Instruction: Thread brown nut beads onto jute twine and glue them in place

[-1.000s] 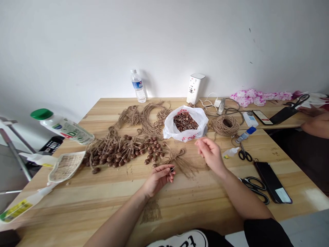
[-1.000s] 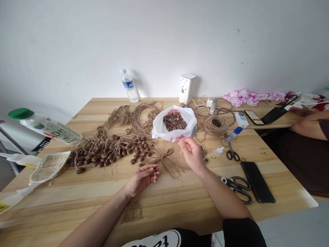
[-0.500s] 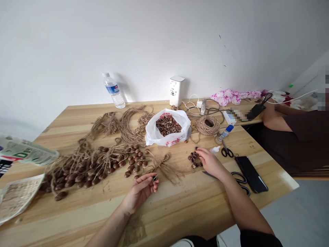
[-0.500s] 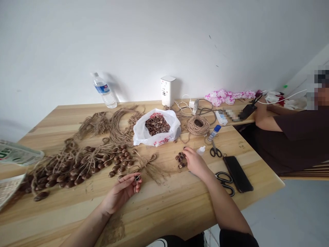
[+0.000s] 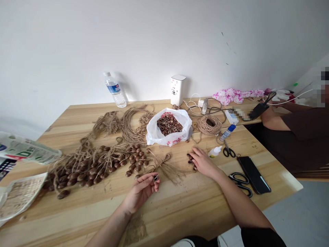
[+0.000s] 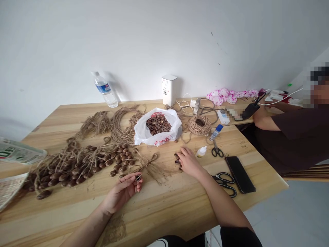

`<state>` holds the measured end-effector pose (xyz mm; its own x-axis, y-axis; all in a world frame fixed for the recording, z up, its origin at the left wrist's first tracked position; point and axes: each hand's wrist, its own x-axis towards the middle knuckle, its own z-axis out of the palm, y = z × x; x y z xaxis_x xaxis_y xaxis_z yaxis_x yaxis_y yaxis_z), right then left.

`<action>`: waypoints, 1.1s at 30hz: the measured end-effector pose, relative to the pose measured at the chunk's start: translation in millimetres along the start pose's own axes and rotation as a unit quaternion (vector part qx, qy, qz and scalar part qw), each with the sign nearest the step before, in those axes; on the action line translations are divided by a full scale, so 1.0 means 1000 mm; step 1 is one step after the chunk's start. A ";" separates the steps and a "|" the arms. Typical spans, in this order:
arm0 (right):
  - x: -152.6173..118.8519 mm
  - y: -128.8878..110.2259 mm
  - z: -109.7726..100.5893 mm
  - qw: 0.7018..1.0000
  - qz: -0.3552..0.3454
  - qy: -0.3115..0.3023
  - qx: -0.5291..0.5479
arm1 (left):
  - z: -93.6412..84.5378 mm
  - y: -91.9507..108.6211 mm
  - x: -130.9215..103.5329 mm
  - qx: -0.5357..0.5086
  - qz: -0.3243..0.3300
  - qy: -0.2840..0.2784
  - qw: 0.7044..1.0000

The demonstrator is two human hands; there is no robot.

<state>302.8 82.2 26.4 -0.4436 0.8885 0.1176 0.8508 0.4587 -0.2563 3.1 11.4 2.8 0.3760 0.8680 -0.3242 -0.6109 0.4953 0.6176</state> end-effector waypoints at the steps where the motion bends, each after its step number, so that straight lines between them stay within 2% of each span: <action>1: -0.001 0.001 0.001 1.000 -0.012 0.001 0.022 | 0.000 0.000 0.000 0.000 -0.001 0.001 1.000; 6: 0.000 0.007 -0.009 0.987 0.009 0.095 0.130 | 0.001 0.001 0.001 0.000 -0.001 0.000 1.000; 8: 0.006 0.009 -0.012 0.983 0.030 0.106 0.148 | 0.001 0.001 0.001 -0.001 0.000 -0.002 1.000; 12: 0.033 0.009 -0.009 0.989 0.050 0.064 0.124 | 0.002 0.001 0.001 -0.003 0.001 0.000 1.000; 16: 0.066 0.002 0.003 0.997 0.038 0.021 0.064 | 0.004 0.002 0.000 -0.002 0.000 -0.001 1.000; 19: 0.074 -0.004 0.008 0.998 0.029 0.014 0.051 | 0.005 0.001 0.000 -0.005 0.002 -0.001 1.000; 22: 0.060 -0.005 0.004 0.998 0.000 -0.013 0.054 | 0.004 0.001 0.001 -0.010 0.003 -0.001 1.000; 26: 0.023 0.000 -0.015 0.995 -0.028 -0.051 0.083 | 0.002 0.000 0.001 -0.010 0.001 -0.002 1.000; 30: -0.006 0.012 -0.036 0.991 0.023 0.028 0.128 | 0.002 0.001 0.001 -0.008 -0.001 -0.007 1.000; 33: -0.011 0.016 -0.043 0.989 0.042 0.065 0.129 | 0.002 0.000 0.000 -0.004 0.002 -0.007 1.000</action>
<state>334.0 80.3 62.3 -0.3209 0.9249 0.2038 0.7756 0.3802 -0.5039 4.3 11.9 4.4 0.3827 0.8699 -0.3111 -0.6183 0.4913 0.6134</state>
